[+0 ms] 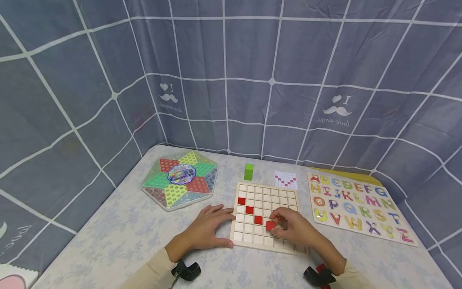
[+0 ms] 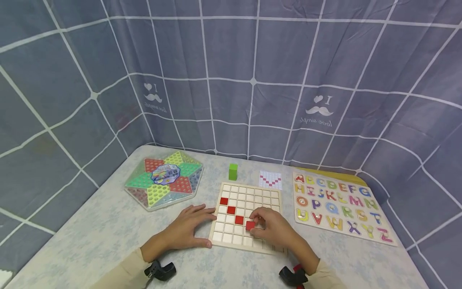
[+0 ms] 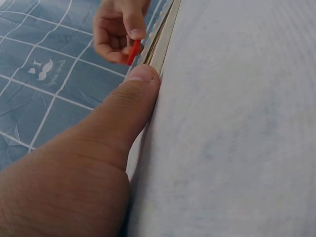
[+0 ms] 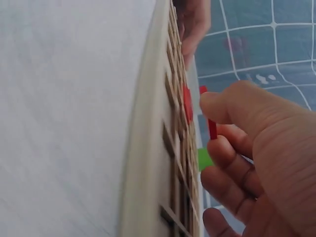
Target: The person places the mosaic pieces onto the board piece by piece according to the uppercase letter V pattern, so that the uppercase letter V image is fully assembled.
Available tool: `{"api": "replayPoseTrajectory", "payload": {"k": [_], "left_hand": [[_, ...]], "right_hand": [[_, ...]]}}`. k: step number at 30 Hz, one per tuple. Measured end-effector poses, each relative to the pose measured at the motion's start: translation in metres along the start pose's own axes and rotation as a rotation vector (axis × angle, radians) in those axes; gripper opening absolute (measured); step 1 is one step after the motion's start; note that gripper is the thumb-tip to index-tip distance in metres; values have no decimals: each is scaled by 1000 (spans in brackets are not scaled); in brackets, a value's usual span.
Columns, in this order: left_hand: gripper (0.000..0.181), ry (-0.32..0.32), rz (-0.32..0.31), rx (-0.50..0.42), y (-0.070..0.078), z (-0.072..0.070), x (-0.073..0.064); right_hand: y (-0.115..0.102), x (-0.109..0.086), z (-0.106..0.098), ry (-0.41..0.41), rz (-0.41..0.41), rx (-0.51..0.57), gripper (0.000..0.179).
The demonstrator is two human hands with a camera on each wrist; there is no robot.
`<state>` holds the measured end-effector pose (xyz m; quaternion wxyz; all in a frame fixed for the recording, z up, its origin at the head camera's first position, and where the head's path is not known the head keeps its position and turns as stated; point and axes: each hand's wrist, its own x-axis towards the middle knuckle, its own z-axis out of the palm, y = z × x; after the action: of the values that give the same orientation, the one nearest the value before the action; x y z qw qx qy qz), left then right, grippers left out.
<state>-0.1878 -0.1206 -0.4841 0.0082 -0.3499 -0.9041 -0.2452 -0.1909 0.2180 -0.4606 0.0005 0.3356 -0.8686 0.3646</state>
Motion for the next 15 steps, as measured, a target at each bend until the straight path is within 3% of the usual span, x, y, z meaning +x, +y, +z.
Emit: {"api": "replayPoseTrajectory", "payload": {"k": [5, 15], "left_hand": [[75, -3, -5, 2, 0, 1, 0], [77, -22, -26, 11, 1, 0, 1]], "right_hand": [[-1, 0, 8, -54, 79, 25, 20], [-6, 0, 9, -57, 149, 48, 17]]}}
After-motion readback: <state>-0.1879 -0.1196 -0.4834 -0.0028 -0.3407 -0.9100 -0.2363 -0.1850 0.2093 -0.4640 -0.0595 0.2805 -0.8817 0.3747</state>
